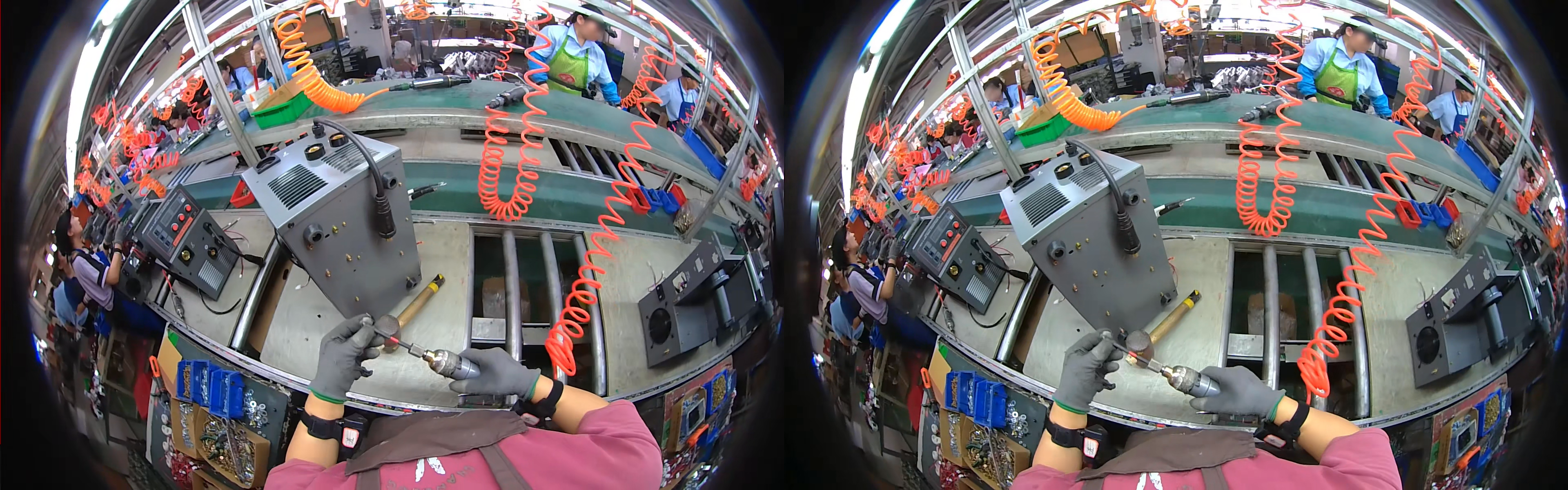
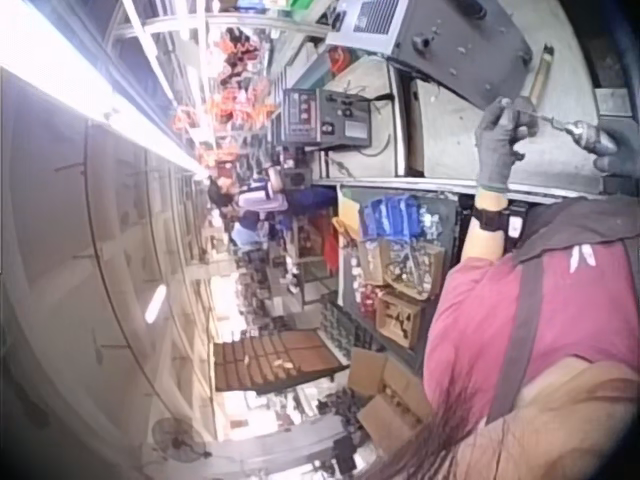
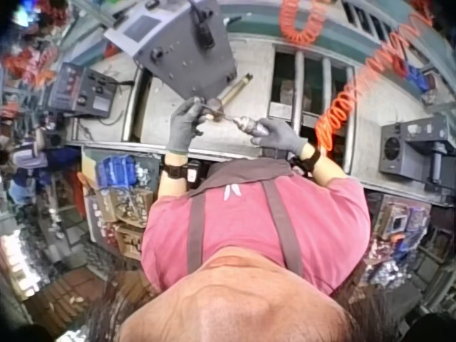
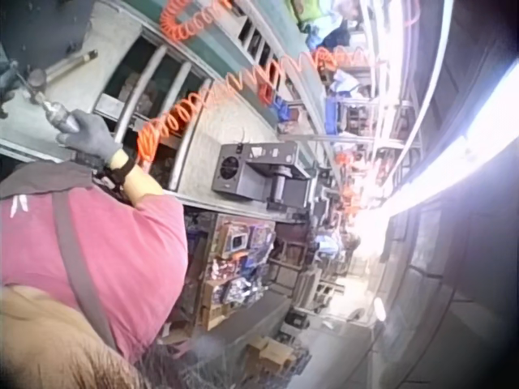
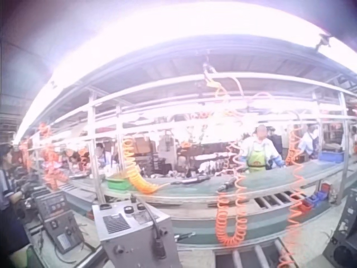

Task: Assembling a welding machine on a production line using an air screwdriver and hammer

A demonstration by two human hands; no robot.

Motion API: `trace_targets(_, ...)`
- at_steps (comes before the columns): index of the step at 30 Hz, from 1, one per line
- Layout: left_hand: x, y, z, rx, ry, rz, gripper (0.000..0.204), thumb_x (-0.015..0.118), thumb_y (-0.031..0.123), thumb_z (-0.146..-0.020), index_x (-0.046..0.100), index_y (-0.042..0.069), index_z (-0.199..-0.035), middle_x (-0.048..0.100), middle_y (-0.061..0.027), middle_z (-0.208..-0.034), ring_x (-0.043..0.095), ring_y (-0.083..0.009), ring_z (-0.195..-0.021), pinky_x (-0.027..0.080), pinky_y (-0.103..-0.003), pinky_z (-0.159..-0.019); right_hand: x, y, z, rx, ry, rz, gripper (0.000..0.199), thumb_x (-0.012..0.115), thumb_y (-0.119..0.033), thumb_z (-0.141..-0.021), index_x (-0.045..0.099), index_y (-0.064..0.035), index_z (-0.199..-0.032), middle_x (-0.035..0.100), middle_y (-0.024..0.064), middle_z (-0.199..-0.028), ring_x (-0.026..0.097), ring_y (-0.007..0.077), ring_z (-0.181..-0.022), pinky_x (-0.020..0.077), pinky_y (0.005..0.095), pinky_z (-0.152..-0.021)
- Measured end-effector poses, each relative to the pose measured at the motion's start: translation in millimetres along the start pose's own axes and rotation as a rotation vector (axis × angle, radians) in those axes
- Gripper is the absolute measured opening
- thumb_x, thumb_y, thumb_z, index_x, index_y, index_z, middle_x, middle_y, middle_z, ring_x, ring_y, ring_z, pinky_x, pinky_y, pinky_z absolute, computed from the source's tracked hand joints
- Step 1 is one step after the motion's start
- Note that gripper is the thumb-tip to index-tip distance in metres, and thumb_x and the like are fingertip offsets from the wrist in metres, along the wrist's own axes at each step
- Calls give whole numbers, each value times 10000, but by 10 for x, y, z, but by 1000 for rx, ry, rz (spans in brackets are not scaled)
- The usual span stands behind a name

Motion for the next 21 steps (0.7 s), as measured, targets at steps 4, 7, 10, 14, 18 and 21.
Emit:
trace_targets(4, 30, 161, 35, 47, -51, 125, 342, 667, 251, -890, 589, 5, -1114, 644, -65, -869, 624, -108, -690, 510, -180, -554, -129, -105, -1, -61, 39, 53, 473, 711, -466, -747, 611, -66, -980, 630, 171, -779, 628, 363, -721, 487, 397, -670)
trace_targets(7, -40, 143, -2, 31, -38, 128, 393, 675, 310, -881, 602, -5, -1105, 650, -58, -824, 613, -83, -639, 484, -172, -518, -259, -259, 53, -51, 23, 52, 472, 712, -462, -747, 612, -67, -985, 633, 172, -785, 633, 358, -725, 488, 395, -671)
trace_targets(10, 1, 170, 5, 10, -22, 173, 399, 688, 384, -858, 609, 28, -1021, 583, -8, -730, 529, -54, -562, 421, -165, -463, -315, -333, 75, -40, 23, 105, 467, 714, -454, -746, 614, -60, -978, 630, 174, -770, 634, 346, -711, 487, 395, -663)
trace_targets(14, 32, 222, -64, -33, -163, 319, 415, 683, 438, -843, 594, 57, -980, 537, 13, -685, 505, -51, -546, 392, -169, -439, -404, -440, 56, -86, 5, 59, 450, 722, -431, -748, 611, -49, -957, 618, 171, -735, 624, 328, -679, 483, 386, -646)
trace_targets(18, 102, 302, -58, -141, -243, 484, 436, 684, 441, -833, 577, 62, -1021, 521, 11, -639, 479, -57, -496, 361, -167, -417, -518, -573, 30, -116, 0, 63, 417, 739, -387, -745, 604, -42, -937, 619, 161, -753, 620, 308, -681, 478, 382, -643)
trace_targets(21, 46, 453, -28, 1, -179, 390, 367, 707, 353, -842, 590, 54, -1018, 556, -5, -645, 504, -66, -495, 383, -169, -420, -573, -637, 36, -79, -26, 69, 422, 737, -386, -746, 613, -49, -968, 623, 152, -765, 626, 301, -696, 484, 384, -656)
Point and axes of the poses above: each hand's wrist, its own z-axis away from the middle knuckle, its own x-axis out of the palm, y = z × x, the point moved 6 cm from there along -z, towards the middle knuckle
